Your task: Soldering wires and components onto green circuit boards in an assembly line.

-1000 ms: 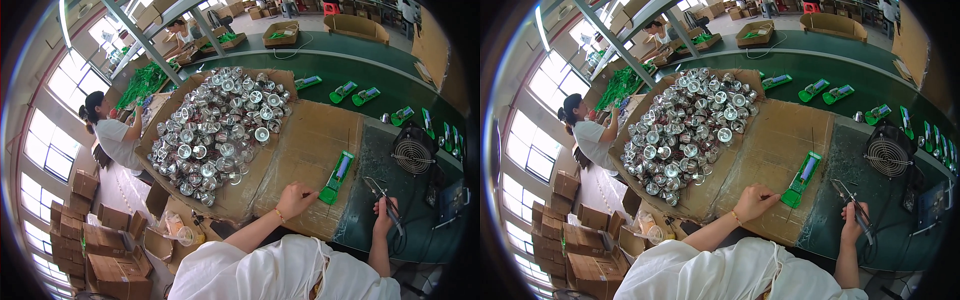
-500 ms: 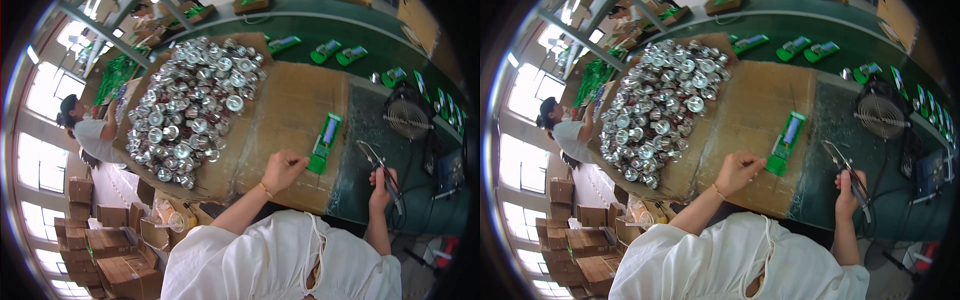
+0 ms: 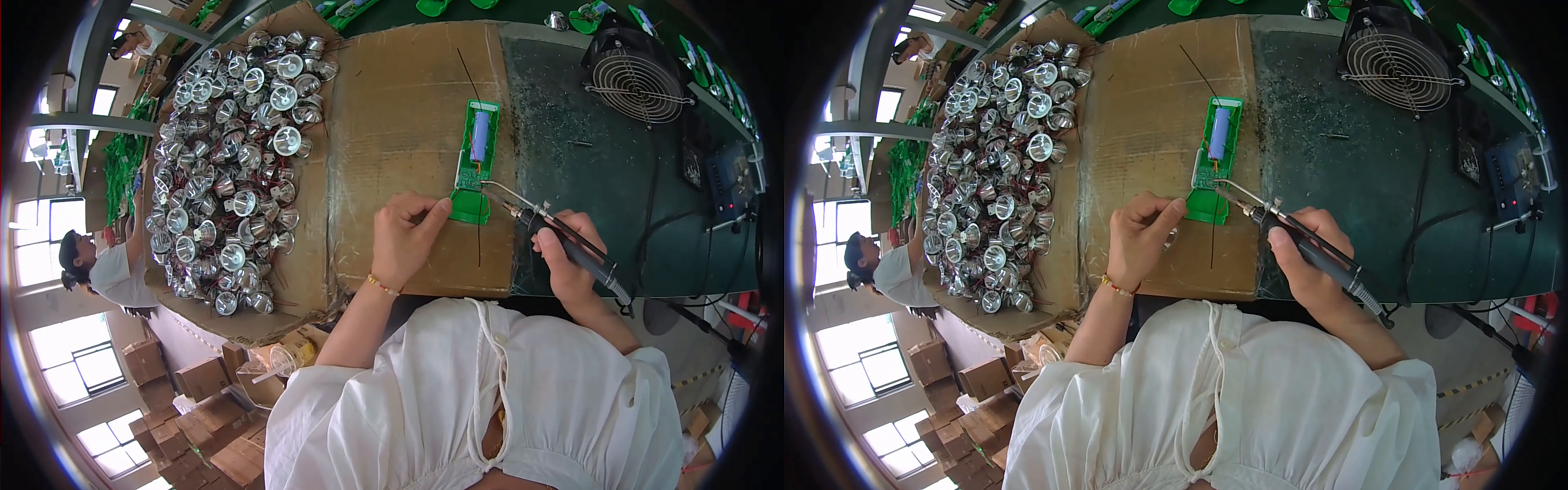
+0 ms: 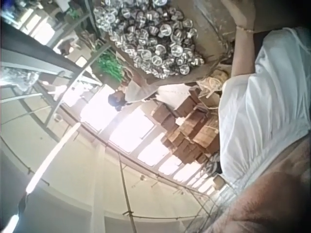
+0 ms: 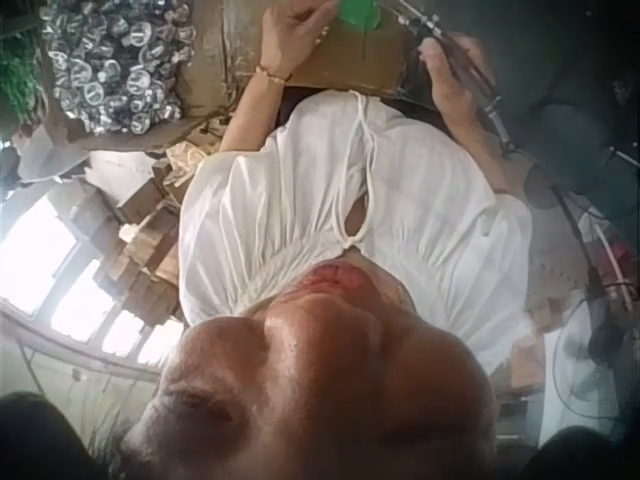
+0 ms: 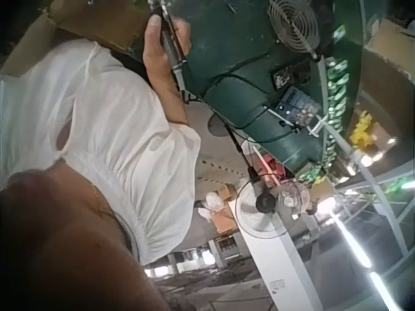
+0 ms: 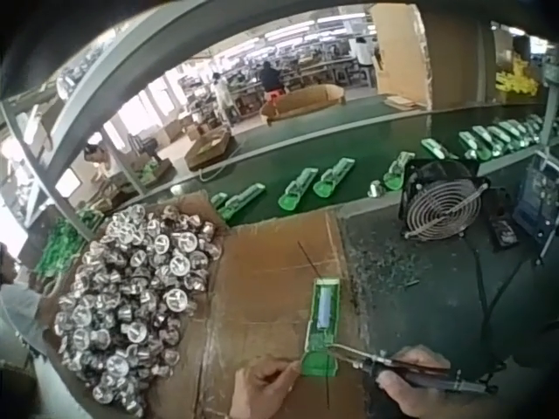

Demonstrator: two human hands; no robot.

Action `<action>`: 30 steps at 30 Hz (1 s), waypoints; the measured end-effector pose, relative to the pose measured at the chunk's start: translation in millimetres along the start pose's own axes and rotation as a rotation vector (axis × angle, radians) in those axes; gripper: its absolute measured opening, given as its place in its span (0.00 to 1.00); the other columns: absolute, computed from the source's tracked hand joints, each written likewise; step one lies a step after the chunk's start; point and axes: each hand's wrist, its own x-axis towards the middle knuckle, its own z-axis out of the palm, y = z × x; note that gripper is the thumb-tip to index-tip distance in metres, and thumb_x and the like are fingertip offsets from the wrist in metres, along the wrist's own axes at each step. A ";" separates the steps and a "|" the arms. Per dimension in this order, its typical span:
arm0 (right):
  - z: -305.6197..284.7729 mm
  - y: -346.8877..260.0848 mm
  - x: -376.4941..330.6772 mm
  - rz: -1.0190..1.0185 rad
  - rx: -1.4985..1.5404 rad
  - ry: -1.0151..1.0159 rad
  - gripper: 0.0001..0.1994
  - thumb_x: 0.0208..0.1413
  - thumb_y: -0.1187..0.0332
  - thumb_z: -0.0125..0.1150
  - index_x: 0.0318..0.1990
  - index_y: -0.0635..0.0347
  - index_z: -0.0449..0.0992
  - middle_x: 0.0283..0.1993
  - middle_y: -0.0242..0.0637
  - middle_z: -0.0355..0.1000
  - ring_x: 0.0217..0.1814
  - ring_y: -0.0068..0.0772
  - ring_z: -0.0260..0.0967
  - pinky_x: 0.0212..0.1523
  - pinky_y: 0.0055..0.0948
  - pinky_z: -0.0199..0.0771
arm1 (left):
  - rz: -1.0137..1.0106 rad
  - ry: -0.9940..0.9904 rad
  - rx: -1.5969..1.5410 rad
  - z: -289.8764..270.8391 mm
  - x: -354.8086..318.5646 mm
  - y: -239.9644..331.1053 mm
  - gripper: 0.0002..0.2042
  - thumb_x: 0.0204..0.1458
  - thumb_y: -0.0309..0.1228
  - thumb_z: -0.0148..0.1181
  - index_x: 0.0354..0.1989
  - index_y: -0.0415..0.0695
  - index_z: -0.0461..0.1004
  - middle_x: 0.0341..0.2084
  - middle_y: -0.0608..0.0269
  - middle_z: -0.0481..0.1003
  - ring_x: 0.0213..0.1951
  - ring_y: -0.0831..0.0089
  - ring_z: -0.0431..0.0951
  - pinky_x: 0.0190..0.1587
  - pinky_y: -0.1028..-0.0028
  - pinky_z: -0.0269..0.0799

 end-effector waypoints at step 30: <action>2.4 -4.0 5.1 0.090 0.068 0.089 0.06 0.50 0.74 0.57 0.30 0.66 0.66 0.23 0.38 0.69 0.23 0.20 0.64 0.24 0.20 0.65 | 0.134 0.049 0.092 13.1 7.4 6.8 0.06 0.42 0.28 0.62 0.18 0.40 0.75 0.14 0.62 0.69 0.21 0.67 0.67 0.27 0.70 0.61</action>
